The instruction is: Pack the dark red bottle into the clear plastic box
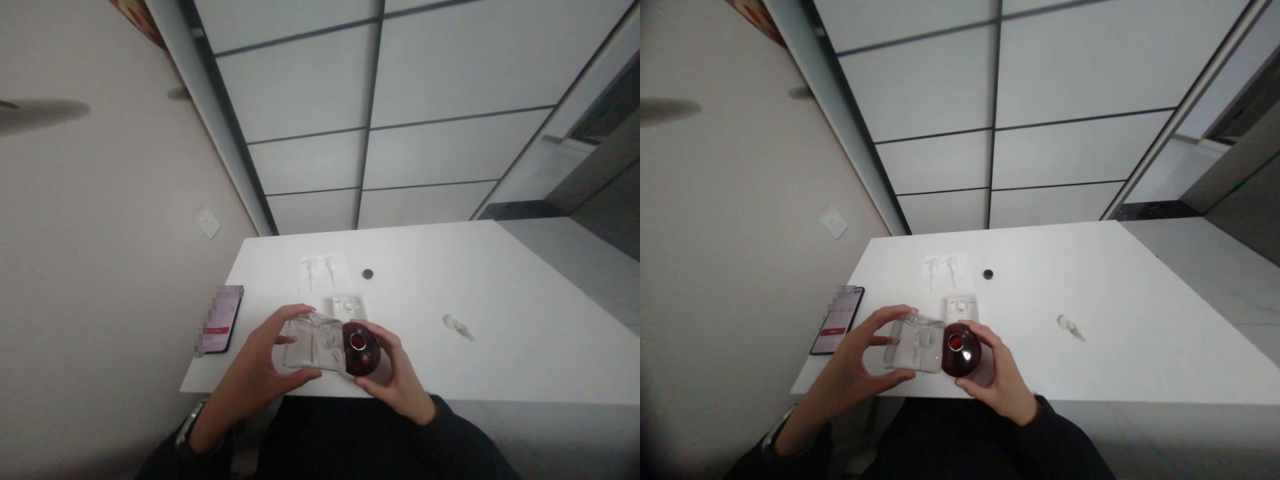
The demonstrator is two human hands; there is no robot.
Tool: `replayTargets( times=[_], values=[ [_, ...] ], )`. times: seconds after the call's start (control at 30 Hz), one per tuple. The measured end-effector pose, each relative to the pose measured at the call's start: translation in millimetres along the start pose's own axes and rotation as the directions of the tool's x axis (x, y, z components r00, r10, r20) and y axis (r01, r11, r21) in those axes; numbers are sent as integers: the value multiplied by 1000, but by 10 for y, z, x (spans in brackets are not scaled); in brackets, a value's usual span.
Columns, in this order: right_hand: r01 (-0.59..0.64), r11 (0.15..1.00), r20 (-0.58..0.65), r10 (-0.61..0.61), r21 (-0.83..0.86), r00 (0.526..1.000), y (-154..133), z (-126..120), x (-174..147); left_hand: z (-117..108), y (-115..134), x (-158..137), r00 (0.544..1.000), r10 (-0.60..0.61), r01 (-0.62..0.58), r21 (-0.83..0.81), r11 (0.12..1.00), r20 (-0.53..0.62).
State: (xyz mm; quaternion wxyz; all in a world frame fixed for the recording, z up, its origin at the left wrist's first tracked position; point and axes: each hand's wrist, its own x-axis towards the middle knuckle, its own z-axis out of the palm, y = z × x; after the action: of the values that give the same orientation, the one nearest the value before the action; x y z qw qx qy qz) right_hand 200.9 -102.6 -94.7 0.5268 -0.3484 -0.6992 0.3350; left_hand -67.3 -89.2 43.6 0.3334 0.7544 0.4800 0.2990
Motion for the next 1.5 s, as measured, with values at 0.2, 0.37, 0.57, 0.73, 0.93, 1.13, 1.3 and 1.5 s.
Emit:
replayTargets(
  times=[0.2,0.37,0.57,0.73,0.93,1.13,1.3,1.5],
  values=[
    [20,1000,16,-20,7,1000,-8,-15,11,-72,93,66,996,72,-79,119,990,57],
    [31,1000,6,-31,4,1000,-13,-23,18,-130,172,118,988,126,-144,220,965,92],
    [25,1000,16,-25,16,1000,-27,-27,28,-148,237,171,979,160,-190,282,940,125],
    [10,1000,33,-10,12,999,-30,-32,26,-155,281,203,974,186,-218,304,927,133],
    [13,1000,35,-14,26,999,-30,-42,23,-180,310,248,965,212,-253,340,906,153],
    [8,1000,43,-9,17,999,-27,-46,14,-201,340,266,958,218,-275,389,879,186],
    [0,1000,54,0,-1,999,-33,-48,22,-211,359,277,955,227,-287,401,870,192],
    [-1,1000,57,-1,21,998,-29,-53,27,-239,365,300,949,222,-297,391,871,226]
  ],
)
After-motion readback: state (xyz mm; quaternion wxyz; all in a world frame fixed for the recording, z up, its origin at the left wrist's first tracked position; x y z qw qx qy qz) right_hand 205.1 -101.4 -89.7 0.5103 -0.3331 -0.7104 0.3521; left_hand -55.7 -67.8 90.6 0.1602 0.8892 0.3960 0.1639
